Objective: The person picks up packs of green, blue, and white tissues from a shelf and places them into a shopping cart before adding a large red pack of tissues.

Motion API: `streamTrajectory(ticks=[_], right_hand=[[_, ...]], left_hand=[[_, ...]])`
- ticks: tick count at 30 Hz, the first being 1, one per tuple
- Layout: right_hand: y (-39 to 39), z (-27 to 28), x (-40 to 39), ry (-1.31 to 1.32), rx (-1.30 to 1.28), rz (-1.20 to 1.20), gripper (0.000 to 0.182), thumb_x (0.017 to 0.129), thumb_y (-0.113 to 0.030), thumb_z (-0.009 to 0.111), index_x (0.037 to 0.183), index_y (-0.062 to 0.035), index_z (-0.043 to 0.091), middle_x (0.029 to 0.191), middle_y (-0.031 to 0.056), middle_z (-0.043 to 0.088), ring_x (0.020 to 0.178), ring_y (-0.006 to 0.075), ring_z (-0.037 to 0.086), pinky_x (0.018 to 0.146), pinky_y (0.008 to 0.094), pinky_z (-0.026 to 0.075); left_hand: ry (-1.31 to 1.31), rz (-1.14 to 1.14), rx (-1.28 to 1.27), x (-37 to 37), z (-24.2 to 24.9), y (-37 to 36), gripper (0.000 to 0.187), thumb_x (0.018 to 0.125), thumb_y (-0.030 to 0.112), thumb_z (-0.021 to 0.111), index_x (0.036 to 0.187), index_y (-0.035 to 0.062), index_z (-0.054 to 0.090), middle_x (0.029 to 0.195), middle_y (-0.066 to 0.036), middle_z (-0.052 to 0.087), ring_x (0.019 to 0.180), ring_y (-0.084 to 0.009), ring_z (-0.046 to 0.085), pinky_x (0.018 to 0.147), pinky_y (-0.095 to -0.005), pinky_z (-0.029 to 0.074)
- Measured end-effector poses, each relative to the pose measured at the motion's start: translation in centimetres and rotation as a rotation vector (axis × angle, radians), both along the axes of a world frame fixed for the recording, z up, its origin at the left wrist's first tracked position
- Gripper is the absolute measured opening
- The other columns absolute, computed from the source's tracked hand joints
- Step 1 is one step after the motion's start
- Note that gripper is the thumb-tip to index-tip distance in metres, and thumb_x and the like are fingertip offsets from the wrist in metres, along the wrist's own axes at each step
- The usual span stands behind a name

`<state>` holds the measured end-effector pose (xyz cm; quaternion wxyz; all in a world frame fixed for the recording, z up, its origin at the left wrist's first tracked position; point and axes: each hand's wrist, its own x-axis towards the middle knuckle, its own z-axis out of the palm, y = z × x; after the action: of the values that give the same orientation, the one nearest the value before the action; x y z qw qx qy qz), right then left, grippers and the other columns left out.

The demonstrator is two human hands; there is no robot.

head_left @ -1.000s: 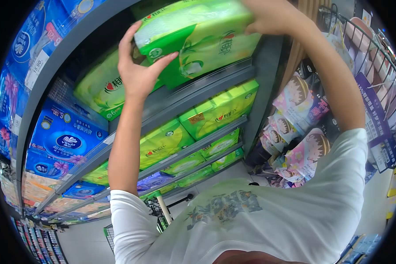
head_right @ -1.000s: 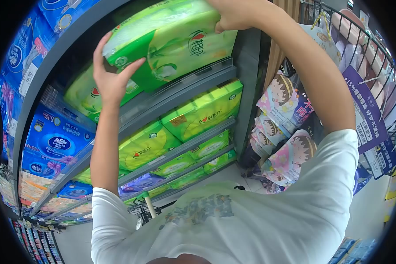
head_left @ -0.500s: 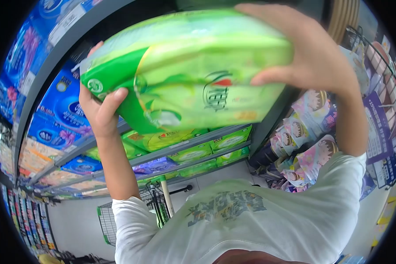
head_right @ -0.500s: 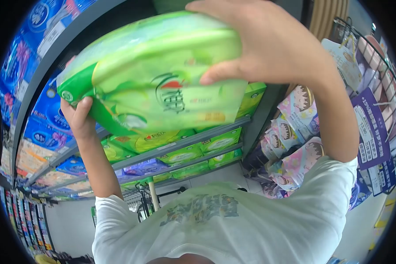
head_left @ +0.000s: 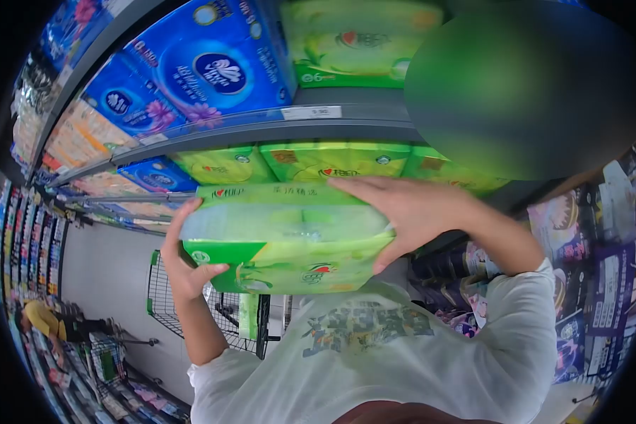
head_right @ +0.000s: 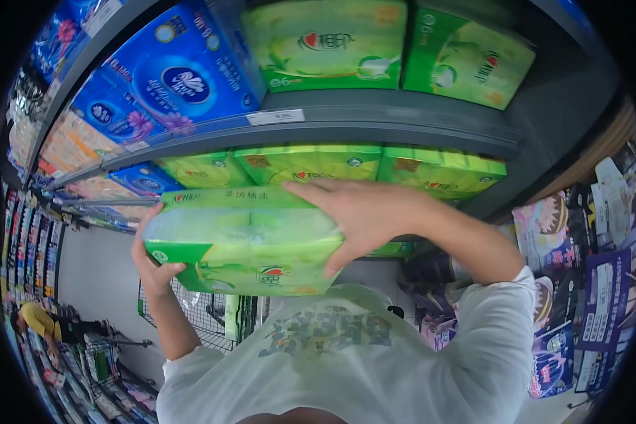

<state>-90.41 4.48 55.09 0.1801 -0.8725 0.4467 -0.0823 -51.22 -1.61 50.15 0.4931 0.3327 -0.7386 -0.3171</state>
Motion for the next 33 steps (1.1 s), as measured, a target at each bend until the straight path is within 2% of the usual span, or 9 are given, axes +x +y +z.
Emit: streamTrajectory(ticks=[3, 9, 11, 13, 16, 20, 23, 27, 33], right_hand=[[-3.2, -3.9, 4.2, -0.258, 0.216, 0.123, 0.115, 0.066, -0.043, 0.087, 0.156, -0.0089, 0.024, 0.145, 0.0228, 0.043, 0.132, 0.0402, 0.046, 0.108, 0.0444, 0.041], [-6.6, -9.4, 14.2, -0.348, 0.098, 0.234, 0.099, 0.066, -0.027, 0.083, 0.151, -0.0090, 0.037, 0.131, 0.0189, 0.051, 0.122, 0.0362, 0.052, 0.104, 0.0431, 0.043], [-7.4, -10.2, 17.3, -0.398, 0.049, 0.271, 0.089, 0.064, -0.026, 0.082, 0.144, -0.0104, 0.048, 0.128, 0.0183, 0.053, 0.120, 0.0357, 0.052, 0.102, 0.0431, 0.044], [-7.8, -10.7, 20.4, -0.372, 0.016, 0.336, 0.085, 0.063, -0.025, 0.082, 0.141, -0.0099, 0.051, 0.127, 0.0182, 0.054, 0.119, 0.0356, 0.052, 0.099, 0.0434, 0.046], [-8.3, -11.6, 25.2, -0.325, -0.042, 0.434, 0.080, 0.062, -0.022, 0.081, 0.136, -0.0085, 0.055, 0.124, 0.0180, 0.055, 0.118, 0.0355, 0.053, 0.092, 0.0438, 0.050], [-9.3, -13.8, 31.2, -0.340, -0.142, 0.568, 0.074, 0.062, -0.022, 0.081, 0.130, -0.0066, 0.058, 0.120, 0.0165, 0.056, 0.114, 0.0348, 0.054, 0.082, 0.0431, 0.055], [-10.8, -15.3, 34.6, -0.335, -0.174, 0.572, 0.071, 0.063, -0.025, 0.082, 0.129, -0.0070, 0.059, 0.118, 0.0150, 0.057, 0.115, 0.0335, 0.053, 0.081, 0.0420, 0.056], [-12.9, -16.5, 37.7, -0.357, -0.178, 0.571, 0.072, 0.064, -0.028, 0.083, 0.129, -0.0096, 0.059, 0.118, 0.0143, 0.057, 0.115, 0.0323, 0.054, 0.086, 0.0412, 0.055], [-14.8, -20.4, 40.2, -0.372, -0.248, 0.533, 0.079, 0.068, -0.022, 0.082, 0.139, -0.0060, 0.051, 0.140, 0.0233, 0.044, 0.137, 0.0401, 0.036, 0.111, 0.0490, 0.039]], left_hand=[[-0.023, 0.116, 0.060, 4.6, -3.0, 1.5, 0.102, 0.053, 0.039, 0.091, 0.135, -0.0075, 0.053, 0.138, -0.020, 0.054, 0.127, -0.0312, 0.052, 0.110, -0.0418, 0.037], [0.077, 0.271, 0.310, 12.7, -7.0, 6.6, 0.101, 0.052, 0.020, 0.093, 0.140, -0.0016, 0.048, 0.141, -0.019, 0.050, 0.128, -0.0315, 0.051, 0.112, -0.0424, 0.035], [-0.116, 0.273, 0.298, 15.0, -7.4, 8.0, 0.103, 0.051, 0.017, 0.094, 0.141, -0.0001, 0.047, 0.143, -0.018, 0.049, 0.131, -0.0322, 0.048, 0.111, -0.0431, 0.037], [-0.243, 0.299, 0.343, 16.9, -7.2, 9.7, 0.109, 0.050, 0.030, 0.097, 0.143, 0.0015, 0.047, 0.148, -0.021, 0.045, 0.137, -0.0354, 0.044, 0.112, -0.0449, 0.037], [-0.628, 0.539, 0.063, 15.9, -4.6, 11.0, 0.121, 0.045, 0.045, 0.095, 0.147, 0.0071, 0.044, 0.157, -0.022, 0.034, 0.142, -0.0393, 0.038, 0.117, -0.0509, 0.029], [-0.895, 0.427, 0.333, 14.6, -6.7, 10.3, 0.119, 0.047, 0.034, 0.095, 0.151, 0.0168, 0.039, 0.153, -0.018, 0.040, 0.140, -0.0396, 0.038, 0.117, -0.0554, 0.027], [-0.905, 0.546, 0.218, 17.2, -9.3, 9.0, 0.114, 0.051, 0.026, 0.093, 0.151, 0.0161, 0.039, 0.148, -0.015, 0.045, 0.136, -0.0379, 0.044, 0.114, -0.0558, 0.029], [-0.930, 0.541, 0.162, 20.9, -10.2, 6.9, 0.111, 0.050, 0.024, 0.092, 0.149, 0.0144, 0.041, 0.139, -0.017, 0.050, 0.127, -0.0378, 0.049, 0.111, -0.0563, 0.033], [-0.881, 0.509, 0.092, 25.6, -15.7, 2.9, 0.101, 0.052, 0.022, 0.088, 0.144, 0.0133, 0.046, 0.123, -0.016, 0.057, 0.115, -0.0377, 0.054, 0.099, -0.0471, 0.042]])
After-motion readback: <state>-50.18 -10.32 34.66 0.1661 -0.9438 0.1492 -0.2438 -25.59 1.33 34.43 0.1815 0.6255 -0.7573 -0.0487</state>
